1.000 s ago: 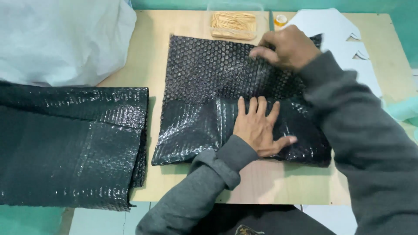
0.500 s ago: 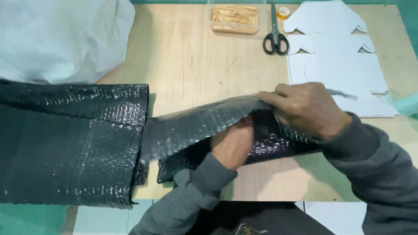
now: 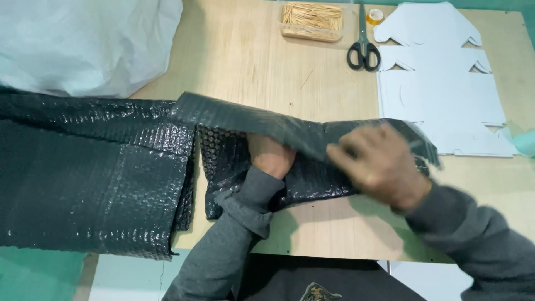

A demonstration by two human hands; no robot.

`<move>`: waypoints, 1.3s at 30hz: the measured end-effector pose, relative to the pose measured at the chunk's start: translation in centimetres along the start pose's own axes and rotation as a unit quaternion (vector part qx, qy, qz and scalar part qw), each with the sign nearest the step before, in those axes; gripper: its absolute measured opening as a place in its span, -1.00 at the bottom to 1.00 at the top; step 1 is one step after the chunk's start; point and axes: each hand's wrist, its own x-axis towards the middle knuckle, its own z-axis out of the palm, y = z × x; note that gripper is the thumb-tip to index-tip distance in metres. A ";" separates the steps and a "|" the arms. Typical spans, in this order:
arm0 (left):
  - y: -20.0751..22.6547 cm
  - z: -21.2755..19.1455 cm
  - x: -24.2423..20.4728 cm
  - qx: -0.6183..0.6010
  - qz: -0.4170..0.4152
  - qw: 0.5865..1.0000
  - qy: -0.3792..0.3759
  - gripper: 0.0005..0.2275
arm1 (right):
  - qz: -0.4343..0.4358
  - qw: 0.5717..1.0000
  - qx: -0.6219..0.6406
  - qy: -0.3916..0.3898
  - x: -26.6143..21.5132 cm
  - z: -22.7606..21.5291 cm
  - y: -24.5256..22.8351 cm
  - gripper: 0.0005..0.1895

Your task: The person wraps a small white rectangular object in black bubble wrap, folds the edges, and secures the package with yellow tape. They use scissors to cut the tape and smooth the edges to ensure the package is sealed.

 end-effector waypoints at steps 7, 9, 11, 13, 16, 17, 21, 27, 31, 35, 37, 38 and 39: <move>1.1 -5.2 -2.4 -0.087 -0.032 0.995 0.024 -0.78 | -0.019 0.999 0.030 0.038 -1.4 -0.7 -3.9 -0.62; 2.0 -6.6 -4.4 -0.136 -0.045 0.989 0.036 -0.76 | -0.006 0.997 0.038 0.068 -1.1 -0.6 -4.3 -0.65; 3.0 -8.2 -7.5 -0.160 -0.049 0.985 0.043 -0.75 | -0.007 0.998 0.052 0.018 -2.5 -0.6 -3.9 -0.78; 3.5 -8.7 -9.2 -0.183 -0.054 0.980 0.048 -0.74 | -0.007 0.997 0.069 -0.030 -2.7 -0.9 -3.5 -0.81; 3.3 -8.1 -10.1 0.004 0.127 0.991 0.034 -0.66 | -0.009 0.994 0.105 0.003 -2.9 -1.2 -3.9 -0.87; 2.7 -7.8 -9.4 -0.001 0.124 0.992 0.031 -0.71 | 0.022 0.997 0.071 0.029 -3.6 -0.6 -3.9 -0.78; 2.0 -5.2 -9.3 -0.013 0.110 0.984 0.139 -0.68 | 0.084 0.994 0.032 0.062 -4.9 0.4 -4.5 -0.57; 3.7 -11.2 -4.8 0.008 0.256 0.961 0.101 -0.62 | 0.069 0.993 0.032 0.086 -3.3 -0.6 -4.3 -0.67; 1.7 -9.7 -5.1 0.003 0.296 0.953 0.066 -0.80 | 0.096 0.995 0.010 0.019 -5.9 -1.0 -4.1 -0.65; 0.5 -9.6 -4.7 -0.014 0.323 0.945 0.052 -0.72 | 0.149 0.988 -0.035 -0.024 -10.9 -0.1 -4.0 -0.64; 0.4 -9.8 -4.1 -0.022 0.333 0.942 0.033 -0.62 | 0.169 0.985 -0.035 -0.017 -12.2 0.4 -4.4 -0.61; 0.5 -9.8 -3.7 -0.027 0.328 0.944 -0.003 -0.55 | 0.189 0.982 0.007 -0.008 -12.7 0.8 -4.6 -0.66; 0.7 -9.8 -3.3 -0.032 0.322 0.945 -0.037 -0.44 | 0.209 0.977 0.048 0.000 -13.3 1.2 -4.6 -0.70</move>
